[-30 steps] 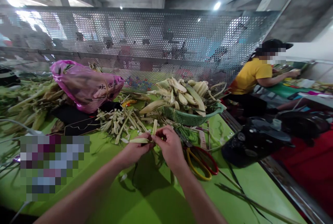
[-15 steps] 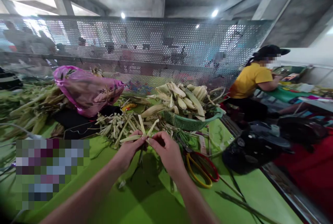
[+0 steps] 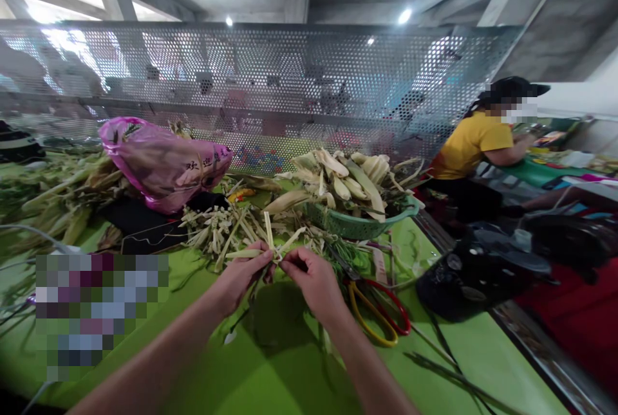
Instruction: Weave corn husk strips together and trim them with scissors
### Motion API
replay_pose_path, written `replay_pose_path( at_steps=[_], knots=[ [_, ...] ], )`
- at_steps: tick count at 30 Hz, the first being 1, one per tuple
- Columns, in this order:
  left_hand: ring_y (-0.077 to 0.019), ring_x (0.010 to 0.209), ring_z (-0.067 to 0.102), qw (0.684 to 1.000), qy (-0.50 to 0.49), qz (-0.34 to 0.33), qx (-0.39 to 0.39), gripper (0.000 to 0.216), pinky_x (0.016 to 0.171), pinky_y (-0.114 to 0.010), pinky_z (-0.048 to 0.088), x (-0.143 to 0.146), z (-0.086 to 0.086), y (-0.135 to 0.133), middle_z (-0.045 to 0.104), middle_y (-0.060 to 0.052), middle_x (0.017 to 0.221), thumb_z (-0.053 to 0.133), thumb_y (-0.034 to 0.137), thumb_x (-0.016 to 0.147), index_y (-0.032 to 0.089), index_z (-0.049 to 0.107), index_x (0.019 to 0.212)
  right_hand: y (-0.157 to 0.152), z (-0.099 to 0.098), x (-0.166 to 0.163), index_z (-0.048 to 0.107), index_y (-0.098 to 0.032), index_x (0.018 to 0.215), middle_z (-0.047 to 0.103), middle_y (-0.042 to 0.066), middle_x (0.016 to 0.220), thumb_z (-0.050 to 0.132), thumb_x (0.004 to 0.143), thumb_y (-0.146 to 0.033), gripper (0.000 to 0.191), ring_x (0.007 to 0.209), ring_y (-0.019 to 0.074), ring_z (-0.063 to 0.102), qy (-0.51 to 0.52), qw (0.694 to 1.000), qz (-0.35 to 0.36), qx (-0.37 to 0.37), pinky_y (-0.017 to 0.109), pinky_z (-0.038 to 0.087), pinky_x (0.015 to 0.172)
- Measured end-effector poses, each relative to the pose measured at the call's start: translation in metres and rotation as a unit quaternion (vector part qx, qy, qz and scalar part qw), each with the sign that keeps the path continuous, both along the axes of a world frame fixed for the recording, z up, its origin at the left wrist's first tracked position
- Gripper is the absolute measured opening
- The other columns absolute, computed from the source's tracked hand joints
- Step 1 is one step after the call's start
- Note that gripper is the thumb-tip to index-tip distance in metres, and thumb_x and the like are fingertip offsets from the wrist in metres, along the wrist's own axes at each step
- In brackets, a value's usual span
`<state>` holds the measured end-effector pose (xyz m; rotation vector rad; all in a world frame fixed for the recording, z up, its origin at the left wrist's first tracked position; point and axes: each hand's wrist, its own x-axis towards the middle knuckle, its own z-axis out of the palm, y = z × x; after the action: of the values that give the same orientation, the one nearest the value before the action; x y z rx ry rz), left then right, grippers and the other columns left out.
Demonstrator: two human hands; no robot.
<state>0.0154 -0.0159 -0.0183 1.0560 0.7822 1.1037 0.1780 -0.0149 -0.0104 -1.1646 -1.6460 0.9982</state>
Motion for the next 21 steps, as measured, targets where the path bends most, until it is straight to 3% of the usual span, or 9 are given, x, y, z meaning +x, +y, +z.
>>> replay_pose_path(
  at_steps=[4, 8, 13, 17, 21],
  knots=[
    [-0.0103, 0.063, 0.047, 0.999, 0.025, -0.025, 0.017, 0.029, 0.062, -0.022, 0.036, -0.0006, -0.0022, -0.0001, 0.053, 0.002, 0.066, 0.059, 0.046, 0.080, 0.017, 0.053, 0.081, 0.0007, -0.0005, 0.0008, 0.065, -0.019, 0.089, 0.067, 0.003, 0.087, 0.066, 0.078, -0.040, 0.025, 0.081, 0.0181, 0.060, 0.119, 0.991, 0.010, -0.059, 0.030, 0.046, 0.077],
    [-0.0112, 0.069, 0.047, 0.996, 0.062, -0.040, 0.049, 0.026, 0.066, -0.023, 0.037, 0.0030, -0.0052, 0.0008, 0.053, 0.001, 0.071, 0.063, 0.042, 0.079, 0.017, 0.057, 0.083, 0.0006, -0.0037, -0.0005, 0.065, -0.018, 0.087, 0.066, 0.002, 0.083, 0.071, 0.073, -0.040, 0.026, 0.074, 0.0164, 0.058, 0.201, 0.975, -0.017, -0.092, 0.030, 0.046, 0.073],
    [-0.0119, 0.069, 0.048, 0.994, 0.064, -0.067, 0.058, 0.022, 0.065, -0.023, 0.038, 0.0060, -0.0039, -0.0022, 0.055, 0.000, 0.073, 0.071, 0.033, 0.072, 0.016, 0.062, 0.083, 0.0039, -0.0084, 0.0023, 0.062, -0.017, 0.076, 0.058, 0.000, 0.070, 0.073, 0.070, -0.040, 0.026, 0.066, 0.0142, 0.051, 0.191, 0.977, -0.084, -0.038, 0.027, 0.043, 0.066],
    [-0.0106, 0.064, 0.047, 0.994, 0.059, -0.070, 0.057, 0.018, 0.061, -0.022, 0.036, 0.0062, -0.0042, -0.0026, 0.051, 0.002, 0.067, 0.071, 0.029, 0.072, 0.015, 0.060, 0.077, 0.0050, -0.0072, 0.0052, 0.062, -0.017, 0.077, 0.056, 0.000, 0.069, 0.070, 0.074, -0.042, 0.026, 0.066, 0.0141, 0.049, 0.155, 0.984, -0.081, -0.009, 0.027, 0.041, 0.065],
    [-0.0126, 0.073, 0.051, 0.996, 0.037, -0.030, 0.069, 0.019, 0.070, -0.024, 0.042, 0.0072, -0.0037, 0.0003, 0.057, -0.001, 0.079, 0.067, 0.028, 0.075, 0.016, 0.060, 0.087, -0.0008, 0.0010, 0.0015, 0.062, -0.018, 0.080, 0.058, 0.000, 0.073, 0.069, 0.075, -0.043, 0.027, 0.070, 0.0147, 0.051, 0.155, 0.985, -0.068, -0.019, 0.027, 0.043, 0.066]
  ],
)
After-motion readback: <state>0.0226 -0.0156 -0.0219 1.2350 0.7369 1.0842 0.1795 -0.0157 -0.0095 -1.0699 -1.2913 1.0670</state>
